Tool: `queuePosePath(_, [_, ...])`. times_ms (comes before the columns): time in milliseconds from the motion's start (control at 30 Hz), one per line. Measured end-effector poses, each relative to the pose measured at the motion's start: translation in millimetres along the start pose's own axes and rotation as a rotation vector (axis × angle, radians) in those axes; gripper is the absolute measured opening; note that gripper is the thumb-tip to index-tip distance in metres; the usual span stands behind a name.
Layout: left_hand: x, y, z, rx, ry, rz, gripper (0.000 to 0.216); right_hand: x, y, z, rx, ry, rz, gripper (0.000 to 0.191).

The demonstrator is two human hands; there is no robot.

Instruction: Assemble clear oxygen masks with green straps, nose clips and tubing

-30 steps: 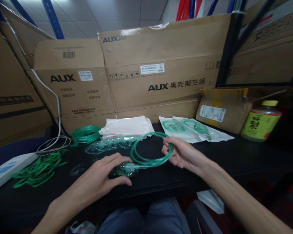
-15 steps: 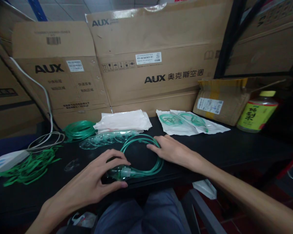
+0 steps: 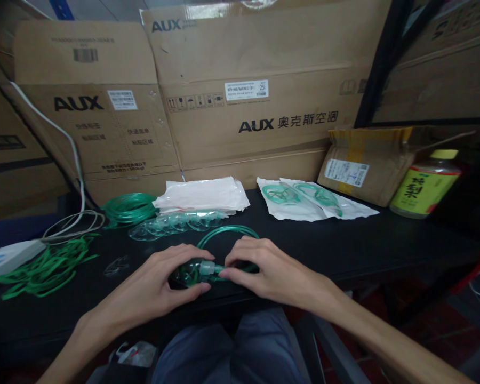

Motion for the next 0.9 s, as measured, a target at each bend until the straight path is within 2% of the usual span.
queuePosePath(300, [-3.6,1.9,-7.1,-0.003,-0.02,-0.021,0.022,1.0,-14.6,-3.4,0.062,-0.012,-0.057,0.011])
queuePosePath(467, [-8.0,1.8,-8.6,0.008,-0.026,0.009,0.018,-1.4,-18.2,1.3,0.114,0.001,-0.021,0.012])
queuePosePath(633, [-9.1,1.7,-10.9,0.0,-0.082,0.043,0.019,-1.4,-20.2,1.6,0.134,0.004,0.018,0.02])
queuePosePath(900, [-2.2,-2.0,-11.2,-0.176,-0.174,-0.057,0.016,-5.0,-22.2,4.4,0.237,0.082,-0.011,0.024])
Point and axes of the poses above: each hand's wrist, its own x-axis away from the middle knuckle, its own y-axis out of the back of the hand, z = x × y, the point moved 5 cm from there along -x, towards the middle knuckle, and after that the axes turned 13 degrees about z, right-handed, at the moved point
